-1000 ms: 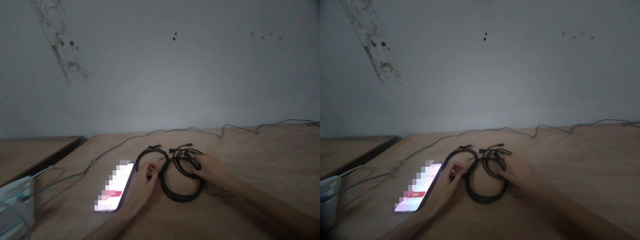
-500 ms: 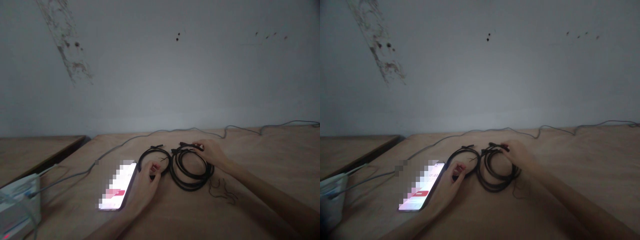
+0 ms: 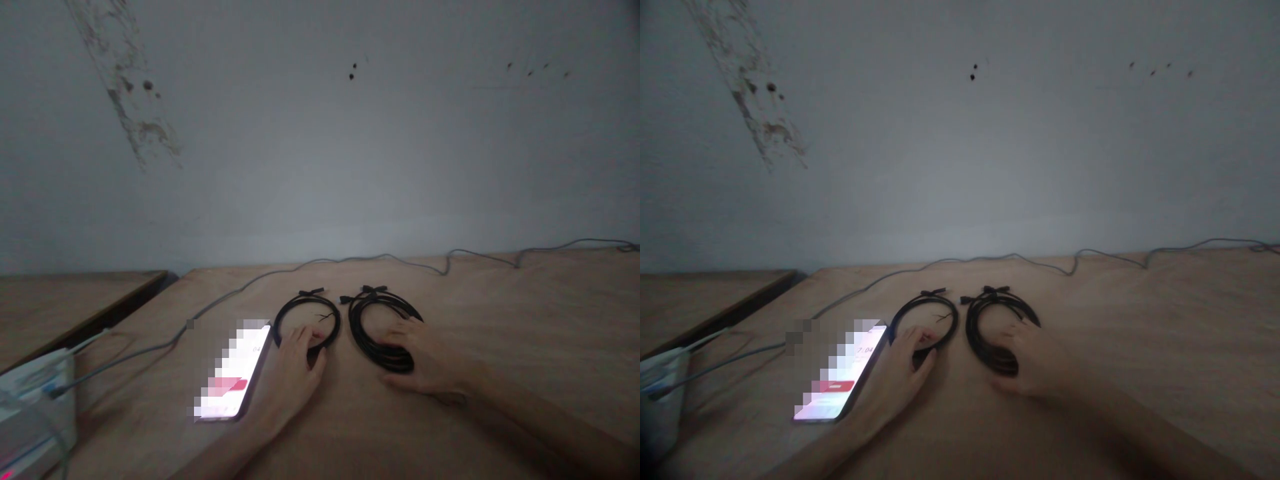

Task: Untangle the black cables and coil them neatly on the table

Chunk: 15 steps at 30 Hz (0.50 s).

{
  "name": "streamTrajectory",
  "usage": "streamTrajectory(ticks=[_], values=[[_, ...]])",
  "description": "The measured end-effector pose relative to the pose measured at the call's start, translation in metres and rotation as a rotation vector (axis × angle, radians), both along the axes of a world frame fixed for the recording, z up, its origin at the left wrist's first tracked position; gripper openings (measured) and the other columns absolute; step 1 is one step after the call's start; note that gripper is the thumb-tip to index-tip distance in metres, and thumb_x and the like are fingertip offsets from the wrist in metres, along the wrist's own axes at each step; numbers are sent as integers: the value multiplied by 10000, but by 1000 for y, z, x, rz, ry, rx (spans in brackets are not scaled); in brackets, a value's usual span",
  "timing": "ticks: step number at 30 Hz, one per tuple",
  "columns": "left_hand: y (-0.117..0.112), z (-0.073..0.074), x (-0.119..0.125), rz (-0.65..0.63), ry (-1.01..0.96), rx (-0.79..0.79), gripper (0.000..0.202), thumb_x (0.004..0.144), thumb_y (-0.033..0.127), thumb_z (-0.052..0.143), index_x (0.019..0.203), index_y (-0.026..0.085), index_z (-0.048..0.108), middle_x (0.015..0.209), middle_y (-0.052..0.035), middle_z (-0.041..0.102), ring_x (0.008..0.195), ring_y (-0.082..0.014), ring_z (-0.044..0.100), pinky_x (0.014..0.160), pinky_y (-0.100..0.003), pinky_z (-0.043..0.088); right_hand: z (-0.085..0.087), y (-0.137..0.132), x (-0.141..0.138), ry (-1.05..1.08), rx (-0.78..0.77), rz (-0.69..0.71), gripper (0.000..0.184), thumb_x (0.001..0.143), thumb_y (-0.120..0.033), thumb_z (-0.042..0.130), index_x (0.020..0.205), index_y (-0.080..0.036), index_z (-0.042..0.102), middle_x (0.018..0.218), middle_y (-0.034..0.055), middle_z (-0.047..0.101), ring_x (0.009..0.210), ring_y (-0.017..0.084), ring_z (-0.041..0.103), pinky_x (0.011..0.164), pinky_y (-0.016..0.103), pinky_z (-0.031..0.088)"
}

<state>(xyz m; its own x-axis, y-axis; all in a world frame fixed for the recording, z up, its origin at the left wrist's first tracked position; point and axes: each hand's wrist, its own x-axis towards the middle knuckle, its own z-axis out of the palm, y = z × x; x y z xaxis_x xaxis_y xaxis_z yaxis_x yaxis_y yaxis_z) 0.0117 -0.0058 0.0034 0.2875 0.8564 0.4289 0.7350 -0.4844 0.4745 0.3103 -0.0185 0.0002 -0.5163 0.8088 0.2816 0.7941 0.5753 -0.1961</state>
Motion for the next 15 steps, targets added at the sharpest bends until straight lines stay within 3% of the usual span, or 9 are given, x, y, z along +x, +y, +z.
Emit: streamTrajectory(ticks=[4,7,15], values=[[1,-3,-1,-1,70,3,217,886,196,572,1081,214,667,1122,-100,705,1073,-315,649,962,-491,500,-6,2,-3,39,-24,-3,382,880,-326,664,1241,-220,734,1250,109,724,1156,305,641,1024,445,502],[0,0,0,-12,84,-30,222,870,157,566,1052,212,680,1094,-94,716,1053,-304,657,965,-490,502,-13,8,-3,76,-4,-7,349,882,-216,627,1209,-221,746,1230,98,736,1152,285,648,1039,429,493],[2,-2,2,-72,-27,-51,204,866,160,561,1000,230,698,1100,-88,730,1085,-300,661,1001,-508,497,-19,14,6,78,11,-18,338,965,-240,588,1279,-293,702,1245,54,735,1144,269,651,1020,445,494]])
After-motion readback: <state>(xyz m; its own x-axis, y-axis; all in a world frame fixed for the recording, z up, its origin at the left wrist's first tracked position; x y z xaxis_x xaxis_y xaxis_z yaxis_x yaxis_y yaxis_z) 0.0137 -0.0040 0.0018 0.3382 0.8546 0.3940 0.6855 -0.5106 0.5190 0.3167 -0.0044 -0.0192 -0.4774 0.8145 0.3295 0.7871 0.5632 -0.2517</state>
